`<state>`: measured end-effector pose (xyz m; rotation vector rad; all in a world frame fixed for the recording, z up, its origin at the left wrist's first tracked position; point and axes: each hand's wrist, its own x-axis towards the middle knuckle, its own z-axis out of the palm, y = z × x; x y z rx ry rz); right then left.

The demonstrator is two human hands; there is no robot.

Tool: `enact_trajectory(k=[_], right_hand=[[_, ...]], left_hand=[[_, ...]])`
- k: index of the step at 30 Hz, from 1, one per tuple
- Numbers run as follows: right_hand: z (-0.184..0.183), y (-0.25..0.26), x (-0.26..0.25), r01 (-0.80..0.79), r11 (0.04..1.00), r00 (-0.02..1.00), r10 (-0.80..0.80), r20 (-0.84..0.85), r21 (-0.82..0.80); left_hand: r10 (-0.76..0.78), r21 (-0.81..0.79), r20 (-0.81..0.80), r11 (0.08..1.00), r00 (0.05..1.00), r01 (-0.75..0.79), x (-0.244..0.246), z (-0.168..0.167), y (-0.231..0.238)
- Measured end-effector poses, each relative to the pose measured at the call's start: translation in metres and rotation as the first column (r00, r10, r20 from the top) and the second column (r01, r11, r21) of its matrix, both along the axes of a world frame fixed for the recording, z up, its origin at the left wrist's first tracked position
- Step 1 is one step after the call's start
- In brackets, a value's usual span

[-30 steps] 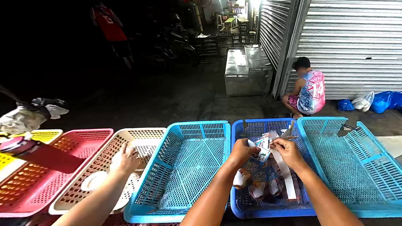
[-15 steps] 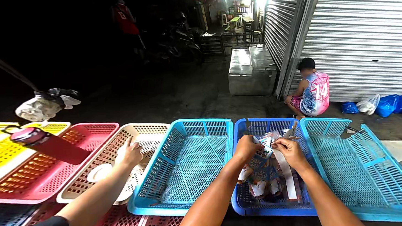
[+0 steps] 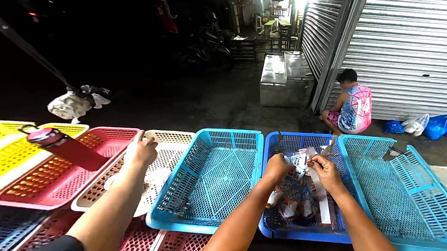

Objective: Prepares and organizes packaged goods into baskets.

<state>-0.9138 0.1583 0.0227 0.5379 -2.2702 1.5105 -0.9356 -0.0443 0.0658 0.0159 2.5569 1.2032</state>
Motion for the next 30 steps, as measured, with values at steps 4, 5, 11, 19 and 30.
enact_trajectory(k=[4,5,11,19,30], right_hand=[[-0.004,-0.005,0.002,0.024,1.000,1.000,-0.024,-0.003,-0.020],[-0.003,-0.006,0.003,0.025,0.999,1.000,-0.025,-0.007,-0.022],[0.000,-0.011,0.003,0.064,0.997,0.998,-0.063,-0.012,0.035],[0.001,-0.011,0.009,0.074,0.997,0.996,-0.074,-0.046,0.005],[-0.007,-0.009,0.020,0.084,0.978,0.996,-0.085,-0.003,0.191]], left_hand=[[0.030,-0.127,-0.196,0.990,0.980,-0.056,0.017,0.002,0.002],[0.001,-0.154,-0.292,0.987,0.956,-0.048,0.021,0.006,0.003],[-0.284,-0.226,-0.522,0.955,0.804,0.191,0.025,0.034,0.019],[-0.290,-0.118,-0.206,0.956,0.935,0.270,0.020,0.048,0.024],[-0.210,0.031,-0.109,0.976,0.972,0.215,0.012,0.045,0.027]])
